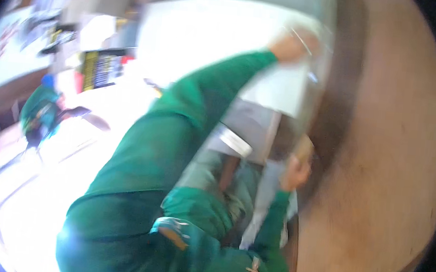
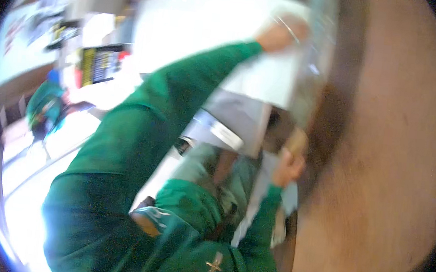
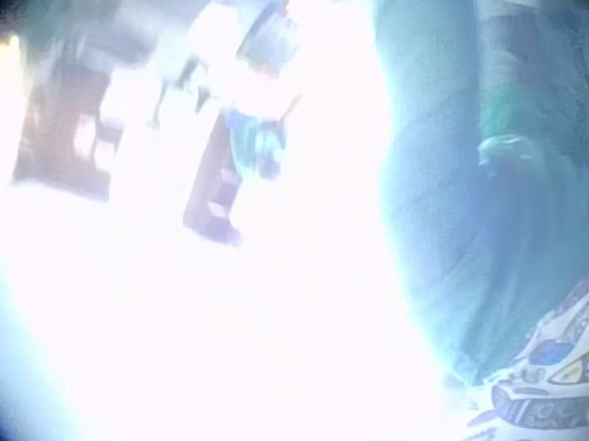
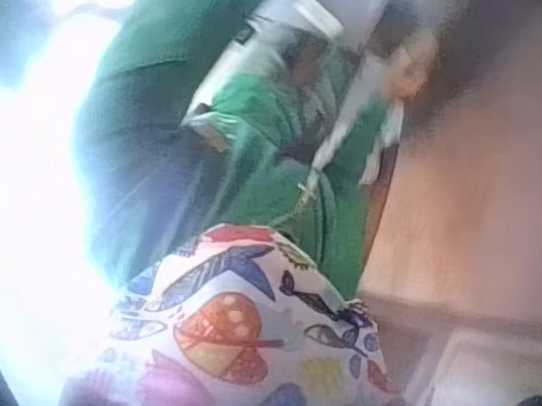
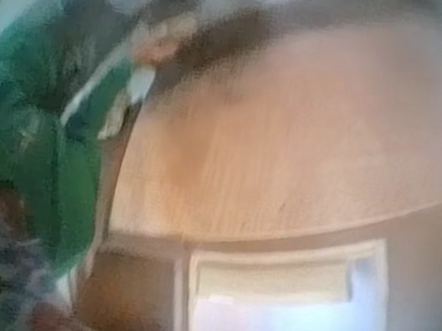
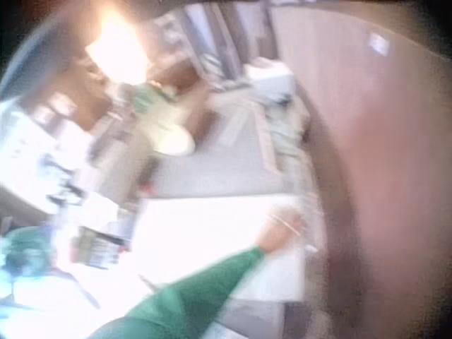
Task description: The person uses a hand-held sanding block to smooth the edges and surfaces of a rectangular wood piece on a work table, repeatedly rubbing the block against the wood and turning the piece over to sand multiple sides.
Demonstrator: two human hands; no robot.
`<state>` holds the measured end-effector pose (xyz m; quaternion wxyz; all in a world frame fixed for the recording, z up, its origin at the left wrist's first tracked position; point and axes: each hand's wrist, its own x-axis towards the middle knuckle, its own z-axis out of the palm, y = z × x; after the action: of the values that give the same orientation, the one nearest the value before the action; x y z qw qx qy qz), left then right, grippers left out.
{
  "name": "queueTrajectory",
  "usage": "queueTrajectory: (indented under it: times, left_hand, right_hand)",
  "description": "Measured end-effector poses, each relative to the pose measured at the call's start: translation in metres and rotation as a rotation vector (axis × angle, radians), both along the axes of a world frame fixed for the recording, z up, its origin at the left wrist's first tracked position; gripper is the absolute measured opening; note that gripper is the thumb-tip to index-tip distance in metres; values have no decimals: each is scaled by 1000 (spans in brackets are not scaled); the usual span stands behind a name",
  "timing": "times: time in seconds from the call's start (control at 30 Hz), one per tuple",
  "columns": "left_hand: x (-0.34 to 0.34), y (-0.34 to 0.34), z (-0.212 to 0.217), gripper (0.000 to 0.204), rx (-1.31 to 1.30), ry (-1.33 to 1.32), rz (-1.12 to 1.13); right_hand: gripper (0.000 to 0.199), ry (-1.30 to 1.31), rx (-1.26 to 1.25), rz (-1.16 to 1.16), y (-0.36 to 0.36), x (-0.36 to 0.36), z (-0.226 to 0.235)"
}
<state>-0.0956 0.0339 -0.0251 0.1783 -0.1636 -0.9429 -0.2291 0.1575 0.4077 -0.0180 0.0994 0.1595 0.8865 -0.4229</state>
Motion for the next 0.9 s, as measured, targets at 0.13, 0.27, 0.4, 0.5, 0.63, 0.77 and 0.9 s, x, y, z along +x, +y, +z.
queueTrajectory:
  times: [0.13,0.27,0.4,0.5,0.63,0.77,0.9]
  left_hand:
    - [67,48,-2,25,-214,80,-485]
    - [88,49,9,20,-212,-12,-441]
    - [94,47,5,21,-207,43,-411]
    - [87,54,-5,22,-65,88,-376]
    - [85,35,-13,39,-186,-72,-499]
    - [83,36,5,46,-133,-42,-391]
    - [79,55,25,31,76,-102,525]
  right_hand:
    - [69,34,138,60,42,-4,2]
    - [71,-11,134,182,49,-12,19]
    - [71,6,48,189,34,-20,15]
    - [68,53,2,144,19,-28,-17]
    - [63,95,-178,98,-31,-53,-23]
    - [74,124,-149,96,-46,-93,-18]
    - [77,106,-326,52,-81,-149,4]
